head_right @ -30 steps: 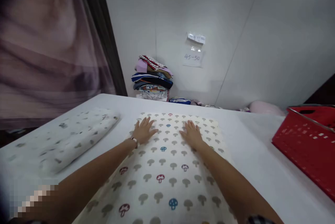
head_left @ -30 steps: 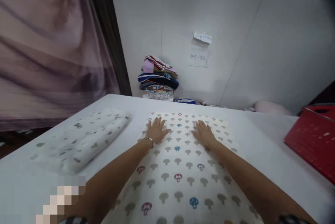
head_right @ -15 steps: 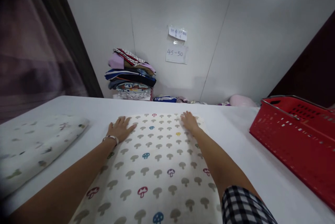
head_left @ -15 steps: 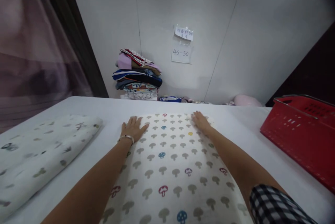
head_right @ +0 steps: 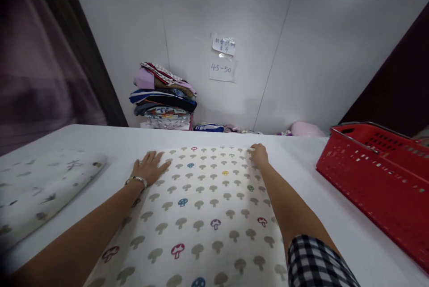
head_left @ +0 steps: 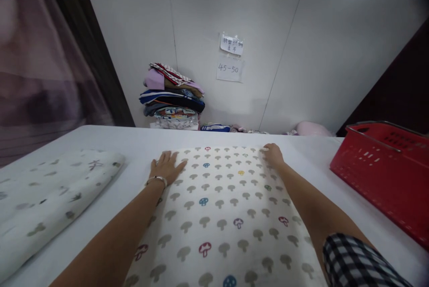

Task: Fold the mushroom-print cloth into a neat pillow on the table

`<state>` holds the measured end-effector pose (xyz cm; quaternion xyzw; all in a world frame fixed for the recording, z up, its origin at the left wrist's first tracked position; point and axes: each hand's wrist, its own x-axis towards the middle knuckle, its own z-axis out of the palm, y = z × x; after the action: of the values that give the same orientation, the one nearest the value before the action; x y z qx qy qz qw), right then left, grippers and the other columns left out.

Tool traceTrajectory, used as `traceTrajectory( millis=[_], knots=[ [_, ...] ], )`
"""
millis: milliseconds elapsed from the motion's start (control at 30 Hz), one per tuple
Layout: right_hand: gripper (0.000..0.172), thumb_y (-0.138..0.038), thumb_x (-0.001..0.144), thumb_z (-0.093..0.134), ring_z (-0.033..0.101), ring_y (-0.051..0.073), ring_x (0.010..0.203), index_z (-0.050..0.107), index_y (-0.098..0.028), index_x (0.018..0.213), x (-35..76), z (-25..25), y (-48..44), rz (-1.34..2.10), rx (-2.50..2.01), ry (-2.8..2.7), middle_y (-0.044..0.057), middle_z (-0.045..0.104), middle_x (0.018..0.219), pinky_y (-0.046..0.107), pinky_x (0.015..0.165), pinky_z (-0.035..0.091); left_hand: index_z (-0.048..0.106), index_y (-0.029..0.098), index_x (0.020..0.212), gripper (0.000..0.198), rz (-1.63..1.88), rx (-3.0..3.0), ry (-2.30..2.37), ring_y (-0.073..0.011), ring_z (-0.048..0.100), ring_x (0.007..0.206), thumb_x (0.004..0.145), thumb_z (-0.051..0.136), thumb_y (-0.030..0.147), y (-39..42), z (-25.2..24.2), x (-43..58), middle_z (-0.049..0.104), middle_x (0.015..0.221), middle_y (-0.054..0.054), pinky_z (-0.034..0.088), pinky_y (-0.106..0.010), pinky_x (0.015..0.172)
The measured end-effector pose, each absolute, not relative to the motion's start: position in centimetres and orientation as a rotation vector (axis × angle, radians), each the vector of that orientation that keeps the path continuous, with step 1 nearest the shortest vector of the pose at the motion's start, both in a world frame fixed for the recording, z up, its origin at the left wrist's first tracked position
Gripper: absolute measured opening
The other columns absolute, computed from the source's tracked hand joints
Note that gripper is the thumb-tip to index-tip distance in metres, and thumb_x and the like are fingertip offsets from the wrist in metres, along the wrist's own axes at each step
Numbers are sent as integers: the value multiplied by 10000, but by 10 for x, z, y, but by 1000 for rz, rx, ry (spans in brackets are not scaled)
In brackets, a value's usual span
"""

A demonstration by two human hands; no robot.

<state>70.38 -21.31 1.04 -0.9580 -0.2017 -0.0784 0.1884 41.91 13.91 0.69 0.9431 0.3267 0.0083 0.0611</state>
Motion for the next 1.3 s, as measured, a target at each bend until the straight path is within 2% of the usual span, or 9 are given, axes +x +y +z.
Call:
traceTrajectory(
  millis=[67, 167, 267, 467, 633, 800, 1033, 1200, 1300],
  knots=[
    [314, -92, 756, 442, 487, 196, 1097, 650, -182, 973, 692, 8, -215, -275, -2635, -670, 75, 596, 1133, 280, 916, 363, 260, 215, 1416, 791, 25, 2855, 988, -277, 95, 1392, 785, 169, 684, 138, 9, 419, 160, 1518, -66, 128, -548, 1081],
    [274, -100, 765, 440, 490, 195, 1074, 653, -178, 919, 679, 5, -220, -285, -2576, -755, 64, 624, 1065, 307, 955, 327, 263, 213, 1415, 786, 19, 2857, 988, -278, 97, 1391, 788, 166, 677, 136, 10, 418, 161, 1518, -68, 134, -549, 1080],
    [290, -119, 774, 451, 501, 198, 1072, 647, -192, 975, 676, 4, -226, -258, -2550, -729, 55, 637, 1067, 322, 974, 312, 260, 213, 1416, 782, 21, 2853, 988, -277, 93, 1392, 791, 164, 673, 137, 10, 419, 160, 1517, -71, 134, -550, 1079],
    [368, -193, 759, 503, 600, 179, 920, 621, -168, 1107, 698, 9, -228, -88, -2549, -455, 64, 657, 1053, 251, 793, 447, 265, 223, 1415, 784, 41, 2845, 993, -281, 99, 1391, 786, 172, 682, 139, 6, 420, 164, 1516, -70, 138, -545, 1078],
    [275, -222, 724, 582, 623, 194, 843, 690, -148, 966, 713, 22, -224, 104, -2562, -343, 73, 690, 940, 248, 708, 469, 289, 225, 1408, 775, 62, 2854, 991, -301, 126, 1384, 788, 189, 679, 138, 7, 420, 193, 1509, -77, 161, -549, 1071],
    [255, -281, 736, 620, 633, 178, 742, 699, -153, 941, 716, 31, -219, 261, -2605, -333, 72, 698, 888, 238, 630, 466, 278, 222, 1411, 783, 59, 2850, 983, -298, 116, 1386, 785, 190, 684, 138, 8, 420, 188, 1510, -79, 160, -548, 1070],
    [274, -231, 661, 678, 605, 265, 939, 694, -118, 910, 722, 25, -215, 188, -2743, -312, 139, 667, 1006, 291, 753, 455, 270, 228, 1412, 772, 40, 2846, 994, -280, 102, 1390, 792, 173, 677, 137, 8, 420, 164, 1517, -66, 152, -540, 1072],
    [175, -251, 632, 697, 612, 250, 927, 708, -164, 783, 724, 22, -214, 171, -2733, -353, 95, 689, 905, 278, 765, 450, 280, 220, 1409, 777, 51, 2852, 989, -283, 121, 1387, 789, 185, 678, 138, 8, 420, 189, 1511, -74, 164, -544, 1068],
    [130, -233, 618, 699, 625, 226, 857, 705, -172, 733, 724, 22, -216, 162, -2689, -358, 75, 697, 841, 258, 717, 453, 282, 221, 1409, 776, 67, 2854, 987, -287, 121, 1386, 789, 189, 678, 139, 6, 420, 189, 1511, -74, 167, -550, 1066]
  ],
)
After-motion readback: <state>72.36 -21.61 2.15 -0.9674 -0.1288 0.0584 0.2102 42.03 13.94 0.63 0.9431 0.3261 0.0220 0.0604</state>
